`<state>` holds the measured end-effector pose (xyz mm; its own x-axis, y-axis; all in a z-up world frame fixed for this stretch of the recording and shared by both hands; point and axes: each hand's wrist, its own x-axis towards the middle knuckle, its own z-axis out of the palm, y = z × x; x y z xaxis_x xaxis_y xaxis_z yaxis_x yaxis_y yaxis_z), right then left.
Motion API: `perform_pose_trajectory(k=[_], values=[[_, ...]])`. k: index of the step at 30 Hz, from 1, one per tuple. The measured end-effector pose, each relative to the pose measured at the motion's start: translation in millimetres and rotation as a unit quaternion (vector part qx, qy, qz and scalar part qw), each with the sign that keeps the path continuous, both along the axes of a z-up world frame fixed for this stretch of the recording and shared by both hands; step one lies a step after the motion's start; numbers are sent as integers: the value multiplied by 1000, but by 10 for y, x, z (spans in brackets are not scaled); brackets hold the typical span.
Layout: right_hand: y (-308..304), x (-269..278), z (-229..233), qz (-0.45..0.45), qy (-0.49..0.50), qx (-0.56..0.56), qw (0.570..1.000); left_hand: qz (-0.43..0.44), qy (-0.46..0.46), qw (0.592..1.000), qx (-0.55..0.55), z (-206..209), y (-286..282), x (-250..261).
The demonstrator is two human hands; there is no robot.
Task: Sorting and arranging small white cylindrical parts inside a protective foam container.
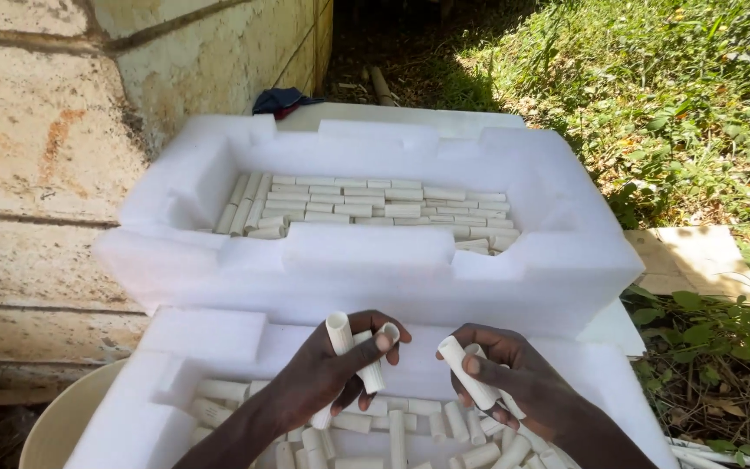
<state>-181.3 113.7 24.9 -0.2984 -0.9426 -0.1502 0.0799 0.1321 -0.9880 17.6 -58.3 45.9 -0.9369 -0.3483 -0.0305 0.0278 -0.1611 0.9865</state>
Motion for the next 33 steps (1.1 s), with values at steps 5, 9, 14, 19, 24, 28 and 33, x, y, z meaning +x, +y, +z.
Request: perform_pose_trajectory(k=[5, 9, 14, 19, 24, 28, 33], values=[[71, -88, 295, -60, 63, 23, 996, -12, -54, 998, 3, -5, 73, -35], [-73, -446, 873, -132, 213, -114, 961, -28, -79, 996, -4, -138, 26, -126], [-1019, -1212, 1660, -74, 662, -124, 736, -51, -30, 997, -49, -373, 5, -212], [-1918, -1777, 1344, 40, 783, 9, 621, -55, 10, 985, -165, -395, 2, -160], [-2082, -1955, 941, -20, 806, 92, 585, -50, 16, 982, -183, -321, -25, -75], [-2086, -1922, 944, -14, 800, 135, 585, -42, 5, 985, -165, -286, -12, -63], [-2140, -1887, 883, -20, 803, 83, 590, -50, -13, 991, -123, -255, 22, -30]])
